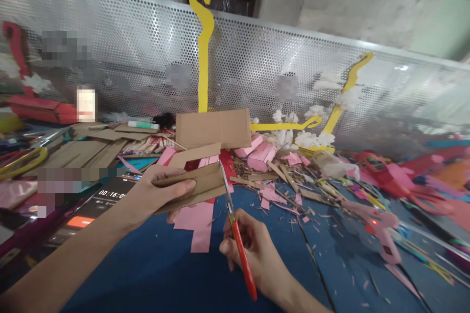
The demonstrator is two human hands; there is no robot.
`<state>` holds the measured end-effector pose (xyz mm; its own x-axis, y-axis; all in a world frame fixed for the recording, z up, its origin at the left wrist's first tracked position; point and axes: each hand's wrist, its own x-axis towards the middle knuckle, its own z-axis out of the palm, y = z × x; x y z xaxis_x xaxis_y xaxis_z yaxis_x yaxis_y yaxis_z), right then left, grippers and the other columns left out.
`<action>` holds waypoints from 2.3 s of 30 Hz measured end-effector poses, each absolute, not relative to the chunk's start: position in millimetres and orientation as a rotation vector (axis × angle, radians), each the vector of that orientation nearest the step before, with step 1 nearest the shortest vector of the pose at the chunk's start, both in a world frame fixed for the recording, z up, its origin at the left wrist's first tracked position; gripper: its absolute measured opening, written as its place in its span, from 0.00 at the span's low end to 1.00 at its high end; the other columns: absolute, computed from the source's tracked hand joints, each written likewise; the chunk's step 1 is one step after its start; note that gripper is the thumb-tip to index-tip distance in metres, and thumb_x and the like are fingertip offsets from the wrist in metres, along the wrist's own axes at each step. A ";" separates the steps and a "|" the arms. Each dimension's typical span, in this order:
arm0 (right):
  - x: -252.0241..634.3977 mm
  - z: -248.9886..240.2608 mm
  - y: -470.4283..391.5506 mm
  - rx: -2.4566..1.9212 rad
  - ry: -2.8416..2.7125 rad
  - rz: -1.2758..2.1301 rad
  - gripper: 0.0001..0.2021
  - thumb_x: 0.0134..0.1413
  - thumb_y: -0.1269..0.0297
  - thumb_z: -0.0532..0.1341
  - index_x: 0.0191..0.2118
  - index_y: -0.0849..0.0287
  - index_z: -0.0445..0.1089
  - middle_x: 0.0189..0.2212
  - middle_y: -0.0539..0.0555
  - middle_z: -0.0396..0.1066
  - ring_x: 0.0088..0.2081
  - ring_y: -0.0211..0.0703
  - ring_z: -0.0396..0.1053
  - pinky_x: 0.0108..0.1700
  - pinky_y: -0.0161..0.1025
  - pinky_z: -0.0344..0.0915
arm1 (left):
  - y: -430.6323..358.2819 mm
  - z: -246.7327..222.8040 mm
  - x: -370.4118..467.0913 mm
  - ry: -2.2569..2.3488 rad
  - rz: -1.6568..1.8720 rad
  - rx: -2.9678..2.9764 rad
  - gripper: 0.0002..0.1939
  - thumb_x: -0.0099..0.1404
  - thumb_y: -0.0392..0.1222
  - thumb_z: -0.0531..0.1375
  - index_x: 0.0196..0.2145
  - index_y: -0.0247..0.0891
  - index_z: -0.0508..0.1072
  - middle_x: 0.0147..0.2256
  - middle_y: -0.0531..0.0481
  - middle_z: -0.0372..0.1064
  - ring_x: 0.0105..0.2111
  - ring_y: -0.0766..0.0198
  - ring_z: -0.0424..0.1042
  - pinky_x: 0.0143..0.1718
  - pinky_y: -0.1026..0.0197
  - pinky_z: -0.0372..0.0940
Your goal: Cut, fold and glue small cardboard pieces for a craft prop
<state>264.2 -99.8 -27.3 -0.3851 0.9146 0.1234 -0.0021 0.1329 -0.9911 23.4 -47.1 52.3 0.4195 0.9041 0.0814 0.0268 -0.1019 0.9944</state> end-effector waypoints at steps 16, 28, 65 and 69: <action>266.2 -35.0 -95.1 -0.967 -1.578 1.289 0.28 0.49 0.36 0.67 0.38 0.58 0.64 0.28 0.48 0.63 0.26 0.34 0.59 0.26 0.32 0.56 | -47.5 48.3 24.8 0.816 0.996 1.486 0.14 0.69 0.50 0.63 0.35 0.34 0.78 0.22 0.53 0.73 0.20 0.69 0.71 0.23 0.68 0.66; 275.7 -19.4 -102.6 -0.972 -1.700 1.277 0.31 0.48 0.32 0.65 0.43 0.55 0.64 0.38 0.53 0.62 0.38 0.43 0.59 0.40 0.38 0.60 | -45.5 48.7 19.9 0.835 0.906 1.526 0.16 0.65 0.50 0.65 0.27 0.35 0.75 0.16 0.55 0.69 0.14 0.70 0.67 0.17 0.70 0.62; 269.0 -34.3 -98.2 -1.087 -1.574 1.100 0.24 0.53 0.43 0.68 0.28 0.55 0.58 0.19 0.43 0.56 0.18 0.31 0.52 0.18 0.31 0.50 | -54.9 53.0 26.4 0.868 0.886 1.473 0.13 0.62 0.49 0.66 0.34 0.34 0.80 0.20 0.53 0.73 0.15 0.68 0.71 0.14 0.71 0.63; 268.7 -35.6 -98.2 -1.056 -1.580 1.076 0.24 0.53 0.43 0.68 0.27 0.55 0.58 0.20 0.43 0.57 0.18 0.30 0.53 0.19 0.32 0.51 | -54.7 47.9 25.3 0.793 0.865 1.434 0.14 0.64 0.50 0.67 0.33 0.34 0.79 0.20 0.52 0.74 0.14 0.68 0.72 0.14 0.72 0.63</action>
<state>268.7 -98.2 -35.6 -0.2070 0.9542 0.2158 0.1482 0.2486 -0.9572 25.3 -54.7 47.9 0.4874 0.8717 0.0506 -0.0253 -0.0439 0.9987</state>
